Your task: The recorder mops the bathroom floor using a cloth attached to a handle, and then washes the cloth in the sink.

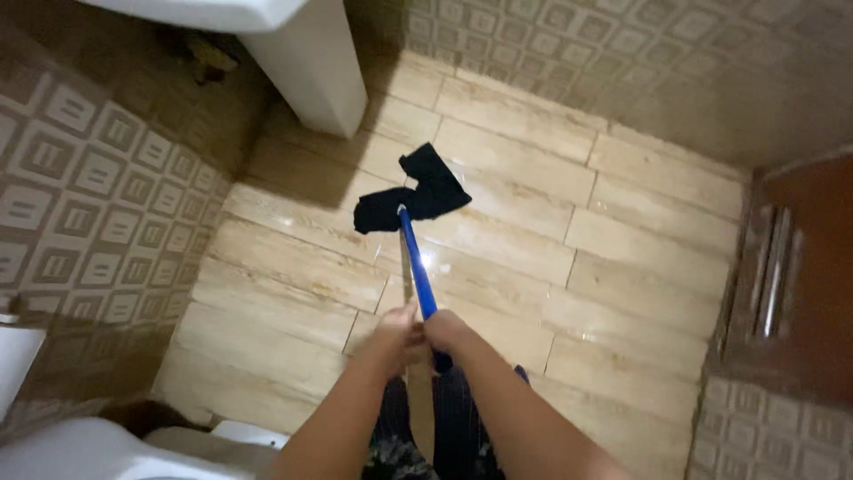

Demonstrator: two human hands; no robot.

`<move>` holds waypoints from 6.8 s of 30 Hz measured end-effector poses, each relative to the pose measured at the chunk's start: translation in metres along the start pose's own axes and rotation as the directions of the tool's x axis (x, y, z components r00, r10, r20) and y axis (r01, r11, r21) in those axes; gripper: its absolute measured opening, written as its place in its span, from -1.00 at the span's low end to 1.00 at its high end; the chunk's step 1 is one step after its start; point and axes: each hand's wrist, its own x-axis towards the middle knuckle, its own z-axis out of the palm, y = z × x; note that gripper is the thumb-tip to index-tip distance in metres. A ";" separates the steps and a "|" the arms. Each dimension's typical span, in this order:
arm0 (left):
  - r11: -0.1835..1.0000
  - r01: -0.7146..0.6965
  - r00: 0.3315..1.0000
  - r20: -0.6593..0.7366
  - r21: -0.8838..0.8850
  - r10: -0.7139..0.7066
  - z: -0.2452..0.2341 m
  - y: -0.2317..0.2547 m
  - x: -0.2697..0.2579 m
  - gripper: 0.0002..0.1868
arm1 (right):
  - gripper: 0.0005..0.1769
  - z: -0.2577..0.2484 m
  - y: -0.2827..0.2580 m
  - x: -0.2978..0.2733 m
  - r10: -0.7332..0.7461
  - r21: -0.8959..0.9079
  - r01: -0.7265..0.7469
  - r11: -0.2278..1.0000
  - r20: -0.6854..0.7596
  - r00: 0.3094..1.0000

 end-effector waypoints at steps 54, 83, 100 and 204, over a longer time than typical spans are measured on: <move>0.295 0.082 0.937 -0.175 0.952 0.304 0.038 0.196 0.035 -0.32 | -0.47 -0.266 0.070 -0.112 0.102 0.104 -0.060 0.993 -0.470 0.877; -0.009 -0.125 0.878 0.115 0.992 0.464 0.076 0.223 0.149 -0.40 | -0.43 -0.318 0.085 -0.122 0.181 0.243 -0.035 0.969 -0.612 0.770; 0.310 -0.165 0.953 0.070 0.936 0.296 0.086 0.035 0.074 -0.17 | -0.43 -0.249 0.193 -0.180 0.073 0.148 0.032 0.988 -0.650 0.756; -0.319 -0.055 0.969 0.127 0.946 0.210 0.380 0.250 0.097 -0.17 | -0.35 -0.439 0.155 -0.110 0.430 0.443 -0.245 0.862 -0.385 0.817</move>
